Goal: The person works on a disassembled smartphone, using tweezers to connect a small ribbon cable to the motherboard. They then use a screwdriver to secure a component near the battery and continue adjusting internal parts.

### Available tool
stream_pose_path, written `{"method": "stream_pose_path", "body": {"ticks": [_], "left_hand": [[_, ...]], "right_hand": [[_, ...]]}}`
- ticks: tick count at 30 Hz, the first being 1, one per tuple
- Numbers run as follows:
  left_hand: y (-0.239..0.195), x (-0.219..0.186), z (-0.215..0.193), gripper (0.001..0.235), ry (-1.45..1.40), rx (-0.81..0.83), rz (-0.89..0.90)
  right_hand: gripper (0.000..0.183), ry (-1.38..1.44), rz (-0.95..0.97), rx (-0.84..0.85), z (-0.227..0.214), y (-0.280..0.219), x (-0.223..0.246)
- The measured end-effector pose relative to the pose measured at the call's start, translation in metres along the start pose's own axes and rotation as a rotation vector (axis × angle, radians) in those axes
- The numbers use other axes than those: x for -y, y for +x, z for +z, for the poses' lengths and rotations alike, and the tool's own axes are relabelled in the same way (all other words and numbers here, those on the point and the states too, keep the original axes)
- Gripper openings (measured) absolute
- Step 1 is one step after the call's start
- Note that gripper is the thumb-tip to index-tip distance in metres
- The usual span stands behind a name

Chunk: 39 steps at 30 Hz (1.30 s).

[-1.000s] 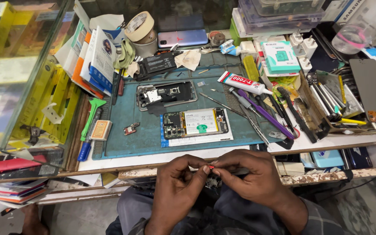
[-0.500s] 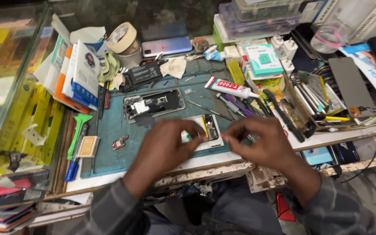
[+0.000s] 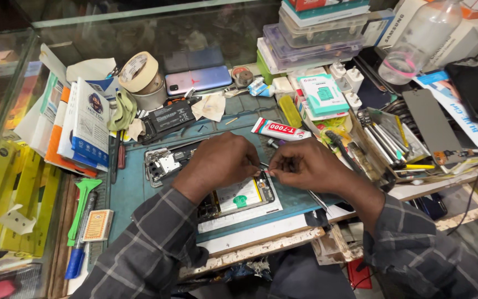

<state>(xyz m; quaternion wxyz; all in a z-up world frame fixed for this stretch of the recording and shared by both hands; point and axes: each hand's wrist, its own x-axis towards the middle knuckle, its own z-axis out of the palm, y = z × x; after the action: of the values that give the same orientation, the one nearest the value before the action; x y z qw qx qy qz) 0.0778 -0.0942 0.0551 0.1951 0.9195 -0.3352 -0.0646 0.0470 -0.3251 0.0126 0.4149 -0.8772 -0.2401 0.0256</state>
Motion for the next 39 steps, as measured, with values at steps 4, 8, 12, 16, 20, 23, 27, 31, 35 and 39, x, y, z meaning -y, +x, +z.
{"method": "stream_pose_path", "body": {"ticks": [4, 8, 12, 16, 20, 23, 27, 31, 35, 39], "left_hand": [[0.003, 0.008, 0.005, 0.016, -0.026, -0.011, -0.001], [0.007, 0.013, 0.009, 0.016, -0.056, 0.016, -0.03], [0.008, 0.013, 0.012, 0.015, -0.087, 0.018, -0.072], [0.011, 0.014, 0.013, 0.015, -0.129, 0.066, -0.109], [0.011, 0.016, 0.015, 0.015, -0.162, 0.053, -0.12], [0.011, 0.017, 0.015, 0.015, -0.177, 0.045, -0.115], [0.011, 0.018, 0.017, 0.016, -0.201, 0.051, -0.133], [0.01, 0.018, 0.017, 0.016, -0.206, 0.042, -0.117], [0.01, 0.018, 0.018, 0.017, -0.212, 0.049, -0.141], [0.01, 0.017, 0.018, 0.016, -0.215, 0.053, -0.151]], "right_hand": [[0.016, -0.091, -0.027, 0.022, 0.004, 0.002, -0.001], [0.016, -0.088, 0.02, 0.026, 0.006, 0.005, -0.003], [0.017, -0.075, 0.063, 0.029, 0.005, 0.008, -0.004], [0.017, -0.156, -0.027, 0.009, 0.006, 0.009, -0.001], [0.017, -0.186, -0.058, 0.01, 0.007, 0.012, 0.001], [0.017, -0.202, -0.059, 0.014, 0.007, 0.013, 0.004], [0.016, -0.203, -0.101, 0.019, 0.007, 0.013, 0.009], [0.015, -0.27, -0.052, 0.026, 0.009, 0.014, 0.014], [0.014, -0.352, 0.0, -0.005, 0.013, 0.013, 0.02], [0.013, -0.396, -0.008, -0.066, 0.018, 0.013, 0.025]]}}
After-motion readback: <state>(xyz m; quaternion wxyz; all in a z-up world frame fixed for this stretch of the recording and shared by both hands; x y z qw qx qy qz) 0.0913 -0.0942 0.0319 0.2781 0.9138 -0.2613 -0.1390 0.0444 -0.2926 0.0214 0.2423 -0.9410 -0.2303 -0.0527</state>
